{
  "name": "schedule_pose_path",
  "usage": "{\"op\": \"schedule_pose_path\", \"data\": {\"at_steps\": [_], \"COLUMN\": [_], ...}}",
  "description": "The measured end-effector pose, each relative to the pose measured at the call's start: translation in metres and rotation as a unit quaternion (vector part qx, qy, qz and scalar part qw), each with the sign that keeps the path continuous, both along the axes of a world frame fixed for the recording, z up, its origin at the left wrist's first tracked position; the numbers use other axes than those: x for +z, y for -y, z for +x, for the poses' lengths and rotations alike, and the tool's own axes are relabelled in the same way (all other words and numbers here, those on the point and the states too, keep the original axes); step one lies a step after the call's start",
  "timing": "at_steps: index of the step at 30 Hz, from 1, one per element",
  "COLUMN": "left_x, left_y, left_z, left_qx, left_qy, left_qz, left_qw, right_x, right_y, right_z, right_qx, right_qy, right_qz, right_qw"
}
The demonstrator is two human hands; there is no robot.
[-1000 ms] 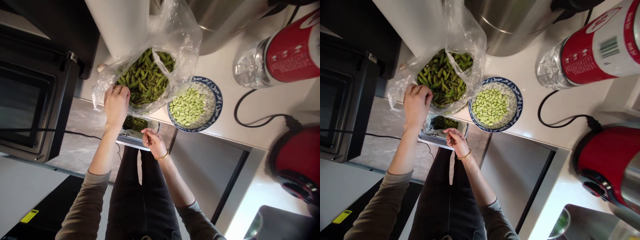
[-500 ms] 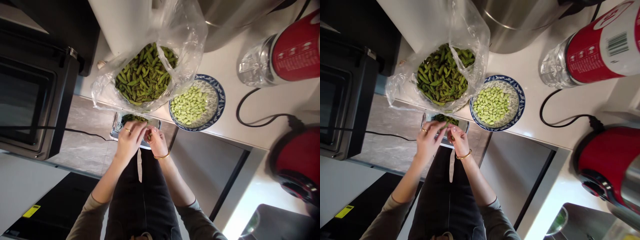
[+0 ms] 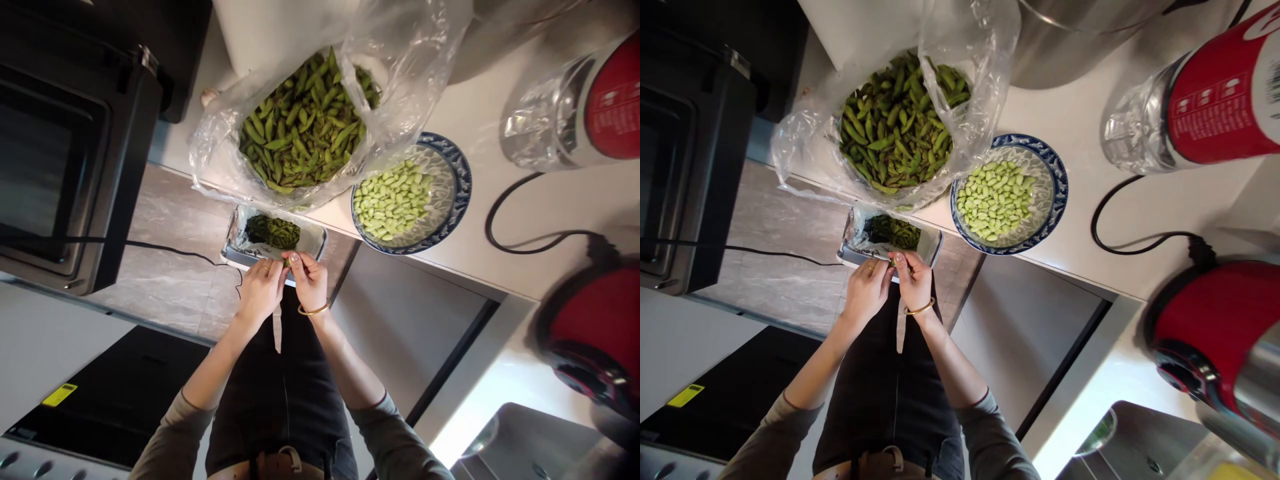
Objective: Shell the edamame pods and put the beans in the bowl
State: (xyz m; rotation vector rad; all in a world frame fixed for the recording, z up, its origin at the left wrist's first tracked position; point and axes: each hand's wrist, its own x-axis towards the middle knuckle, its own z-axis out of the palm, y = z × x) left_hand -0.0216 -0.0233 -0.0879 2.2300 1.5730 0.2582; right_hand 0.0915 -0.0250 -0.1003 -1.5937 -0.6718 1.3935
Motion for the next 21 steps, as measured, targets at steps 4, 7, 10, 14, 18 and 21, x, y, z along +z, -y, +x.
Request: {"op": "schedule_pose_path", "data": {"at_steps": [4,7,10,14,18,21], "left_x": [-0.006,-0.006,-0.002,0.0,-0.001,-0.002], "left_y": [0.008,0.01,0.006,0.001,0.002,0.006], "left_z": [0.008,0.015,0.018,0.015,0.01,0.005], "left_qx": [0.088,0.181,0.269,0.303,0.291,0.262], "left_qy": [0.116,0.267,0.427,0.561,0.519,0.383], "left_qz": [-0.037,-0.128,-0.272,-0.428,-0.421,-0.305], "left_qw": [0.989,0.938,0.819,0.64,0.684,0.832], "right_x": [0.003,0.0,-0.006,-0.008,0.0,0.004], "right_y": [0.003,0.005,0.006,0.003,-0.002,-0.004], "right_z": [-0.01,-0.014,-0.012,-0.001,0.008,0.011], "right_qx": [-0.023,-0.051,-0.043,0.027,0.075,0.105], "right_qy": [0.013,-0.025,-0.085,-0.085,0.023,0.078], "right_qz": [0.011,-0.008,-0.03,-0.014,0.044,0.047], "right_qw": [1.0,0.998,0.995,0.996,0.996,0.99]}}
